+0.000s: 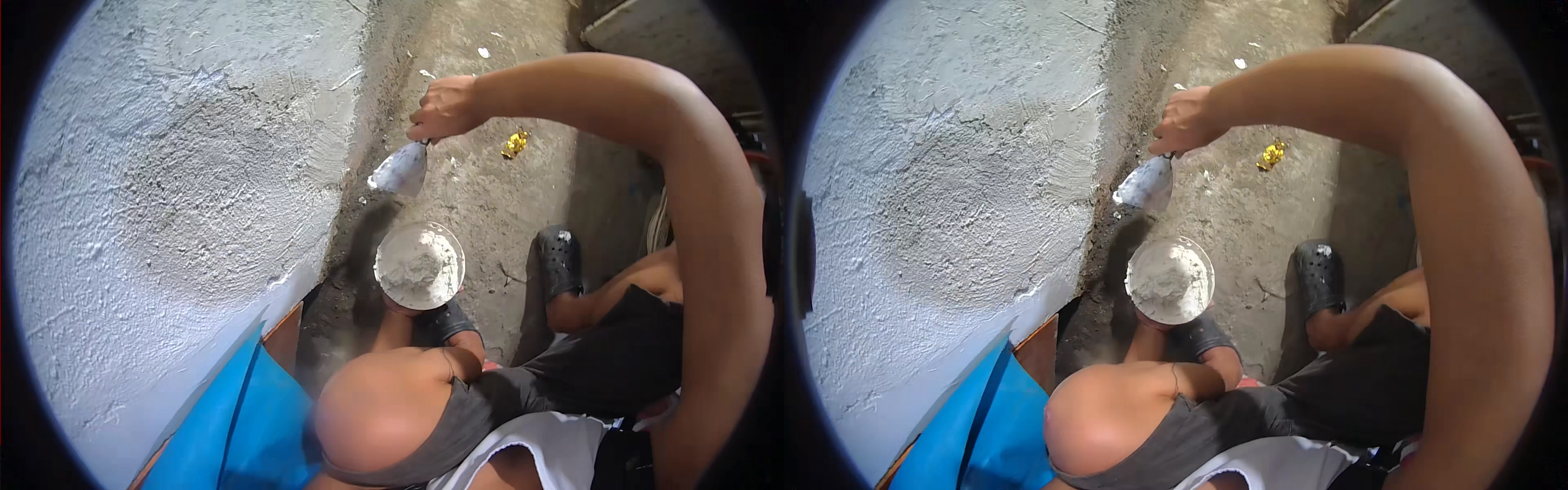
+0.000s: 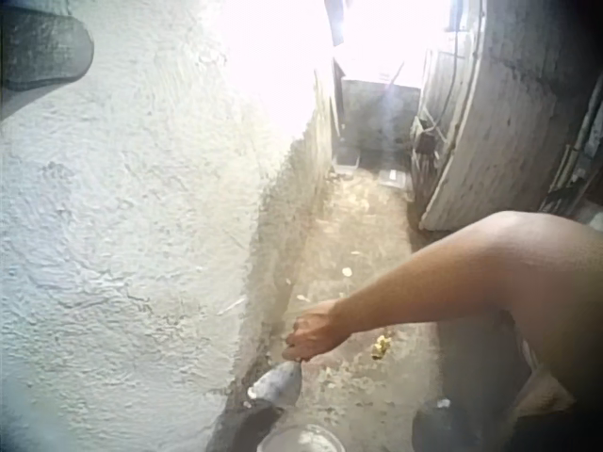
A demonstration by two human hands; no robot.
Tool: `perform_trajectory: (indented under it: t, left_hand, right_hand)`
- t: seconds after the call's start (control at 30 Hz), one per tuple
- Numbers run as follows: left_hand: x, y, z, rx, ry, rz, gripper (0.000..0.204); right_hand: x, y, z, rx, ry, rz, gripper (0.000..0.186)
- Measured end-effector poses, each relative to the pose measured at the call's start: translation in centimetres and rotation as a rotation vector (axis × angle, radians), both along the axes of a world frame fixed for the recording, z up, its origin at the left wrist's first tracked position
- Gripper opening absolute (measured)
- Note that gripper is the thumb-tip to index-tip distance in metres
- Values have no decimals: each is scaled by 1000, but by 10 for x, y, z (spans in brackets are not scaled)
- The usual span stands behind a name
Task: Apply plaster or putty to a concrete wall using a putty knife.
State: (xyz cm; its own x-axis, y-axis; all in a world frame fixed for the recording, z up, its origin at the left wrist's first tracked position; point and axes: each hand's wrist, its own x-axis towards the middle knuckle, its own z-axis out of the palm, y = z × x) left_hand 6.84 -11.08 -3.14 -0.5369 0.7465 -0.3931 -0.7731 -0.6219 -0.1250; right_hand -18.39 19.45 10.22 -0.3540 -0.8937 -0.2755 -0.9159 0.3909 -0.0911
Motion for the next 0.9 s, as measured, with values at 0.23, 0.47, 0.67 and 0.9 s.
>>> perform_trajectory:
  t: [0.23,0.47,0.67,0.9]
  left_hand:
    - [4,-13,-20,-371,67,139,60]
    - [4,-2,-6,50,53,299,57]
    - [2,0,1,-50,-41,328,58]
    - [2,7,-2,-98,-103,298,65]
  right_hand:
    - [12,-16,-41,-36,227,-90,23]
    - [1,-40,-93,-217,389,-187,19]
    - [-7,-44,-95,-105,314,-331,21]
    - [6,11,-93,-251,38,-383,23]
